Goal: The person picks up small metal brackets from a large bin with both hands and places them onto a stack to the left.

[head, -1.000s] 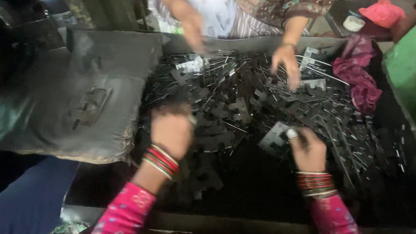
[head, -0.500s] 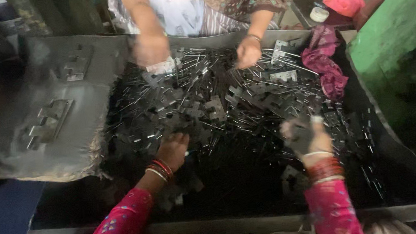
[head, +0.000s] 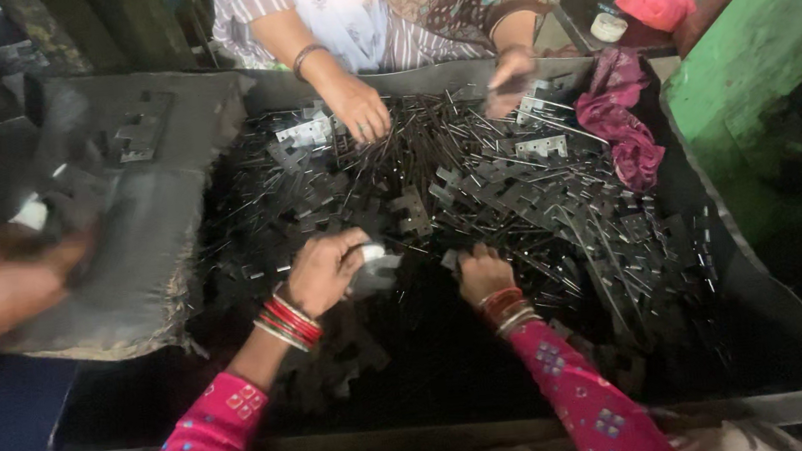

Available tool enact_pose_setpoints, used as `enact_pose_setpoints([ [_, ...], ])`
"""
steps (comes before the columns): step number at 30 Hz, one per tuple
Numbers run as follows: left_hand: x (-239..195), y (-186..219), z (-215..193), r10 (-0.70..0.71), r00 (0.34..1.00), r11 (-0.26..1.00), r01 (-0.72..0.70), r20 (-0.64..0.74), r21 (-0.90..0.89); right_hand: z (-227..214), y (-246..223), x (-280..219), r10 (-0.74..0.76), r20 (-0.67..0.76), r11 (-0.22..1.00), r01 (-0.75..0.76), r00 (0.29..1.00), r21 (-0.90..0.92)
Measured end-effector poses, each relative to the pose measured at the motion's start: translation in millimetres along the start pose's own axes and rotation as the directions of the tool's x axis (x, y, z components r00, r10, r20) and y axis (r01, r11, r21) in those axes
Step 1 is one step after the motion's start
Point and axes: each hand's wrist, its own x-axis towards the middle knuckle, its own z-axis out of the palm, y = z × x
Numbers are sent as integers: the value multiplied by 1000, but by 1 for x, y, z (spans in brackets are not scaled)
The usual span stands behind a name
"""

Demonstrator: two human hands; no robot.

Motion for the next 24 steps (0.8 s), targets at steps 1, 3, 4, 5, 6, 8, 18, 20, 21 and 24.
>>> enact_pose_setpoints([
  [1, -1, 2, 3, 1, 1000, 1000, -1, 1, 1, 6, -3, 2, -9, -34, 996, 6, 999, -85],
  [3, -1, 0, 12, -109, 971, 640, 232, 212, -733, 5, -8, 4, 48, -24, 996, -50, 999, -76],
  [4, 0, -2, 13, -111, 971, 642, 234, 213, -731, -2, -13, 5, 103, -13, 992, -103, 995, -67],
  [5, 1, -4, 14, -149, 971, 645, 238, 187, -726, -13, -16, 5, 106, -11, 992, -107, 994, -65],
  [6, 0, -4, 14, -186, 970, 648, 242, 159, -722, -25, -17, 5, 137, 54, 990, -135, 989, -40],
  [8, -3, 0, 4, -90, 993, 707, 115, 72, -698, -53, -15, 12, 170, 110, 985, -169, 979, -18],
  [18, -3, 1, -29, -137, 990, 377, 71, 21, -923, -144, 66, -6, 430, 549, -530, -292, 717, 796],
  [20, -5, 5, -14, -191, 980, 387, 123, 52, -914, -135, 49, -11, 289, 589, -558, -367, 755, 744],
  [21, -6, 7, -4, -241, 967, 396, 172, 78, -902, -134, 43, -13, 141, 612, -571, -441, 778, 692],
  [24, -18, 23, 42, -162, 987, 635, 113, 12, -764, -111, -21, -22, 68, 742, -527, -607, 667, 595],
])
